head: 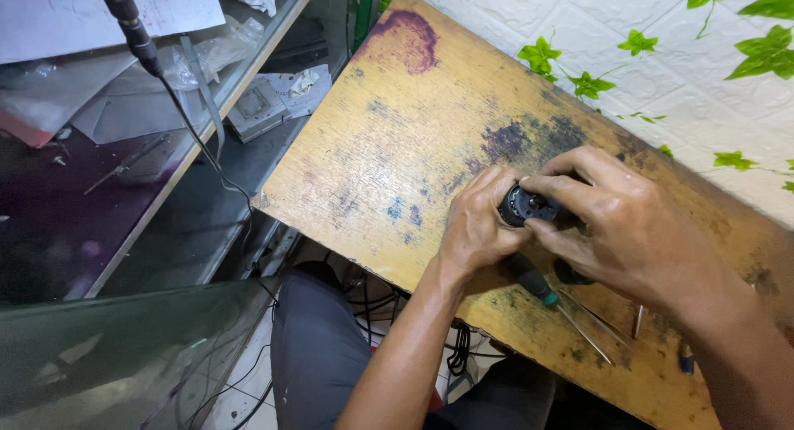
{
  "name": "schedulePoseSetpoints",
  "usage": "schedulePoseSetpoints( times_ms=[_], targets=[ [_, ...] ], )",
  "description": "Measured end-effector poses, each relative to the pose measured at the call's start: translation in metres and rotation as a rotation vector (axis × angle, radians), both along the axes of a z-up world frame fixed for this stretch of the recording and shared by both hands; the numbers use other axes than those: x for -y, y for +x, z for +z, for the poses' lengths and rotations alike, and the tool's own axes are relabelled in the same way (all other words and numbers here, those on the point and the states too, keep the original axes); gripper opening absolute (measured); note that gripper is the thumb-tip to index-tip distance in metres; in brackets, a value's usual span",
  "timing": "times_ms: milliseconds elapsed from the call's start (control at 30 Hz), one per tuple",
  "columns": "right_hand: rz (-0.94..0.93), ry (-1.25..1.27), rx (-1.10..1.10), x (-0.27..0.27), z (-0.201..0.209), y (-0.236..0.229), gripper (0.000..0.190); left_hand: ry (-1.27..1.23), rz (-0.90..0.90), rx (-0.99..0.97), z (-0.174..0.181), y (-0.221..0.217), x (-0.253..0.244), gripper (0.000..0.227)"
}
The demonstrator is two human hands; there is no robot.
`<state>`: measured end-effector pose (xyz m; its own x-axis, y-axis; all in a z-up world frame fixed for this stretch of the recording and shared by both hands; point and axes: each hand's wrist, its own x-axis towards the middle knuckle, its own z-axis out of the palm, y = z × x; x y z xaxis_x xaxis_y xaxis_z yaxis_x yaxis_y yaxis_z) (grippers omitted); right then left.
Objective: The person assembles a cordless drill by hand, attaching the chuck and securing it with a screwdriver. They then insert a drill bit into the chuck and tighten it. The person works at a wooden table with various tools nearby.
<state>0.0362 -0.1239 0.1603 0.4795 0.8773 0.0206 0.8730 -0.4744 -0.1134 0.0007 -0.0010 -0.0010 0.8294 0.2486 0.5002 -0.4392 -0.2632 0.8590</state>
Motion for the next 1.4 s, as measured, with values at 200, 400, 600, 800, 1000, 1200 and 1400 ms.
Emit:
schedulePoseSetpoints(
  times_ms=[200, 400, 600, 800, 1000, 1200, 1400],
  targets=[
    [0.000, -0.057, 0.052, 0.000, -0.005, 0.003, 0.043, -0.027, -0.015, -0.018, 0.007, -0.003, -0.002, 0.026],
    [0.064, 0.009, 0.041, -0.002, -0.010, 0.006, 0.034, -0.025, -0.004, -0.015, 0.001, -0.001, 0.000, 0.025],
    [0.029, -0.034, 0.001, -0.001, -0.007, 0.007, 0.039, -0.020, -0.018, -0.010, 0.001, 0.000, -0.001, 0.028],
    [0.067, -0.005, -0.018, 0.002, -0.012, 0.013, 0.040, -0.014, -0.015, -0.014, 0.002, -0.001, -0.001, 0.029],
    [0.087, 0.005, -0.037, 0.001, -0.011, 0.013, 0.036, 0.008, -0.006, -0.011, -0.002, 0.001, 0.001, 0.030],
    [0.052, -0.022, -0.053, -0.001, -0.009, 0.014, 0.034, -0.010, -0.013, -0.001, 0.003, -0.002, -0.001, 0.028],
    [0.043, -0.060, -0.041, 0.000, -0.009, 0.016, 0.038, 0.016, -0.021, 0.008, 0.000, 0.001, 0.000, 0.029]
  ],
)
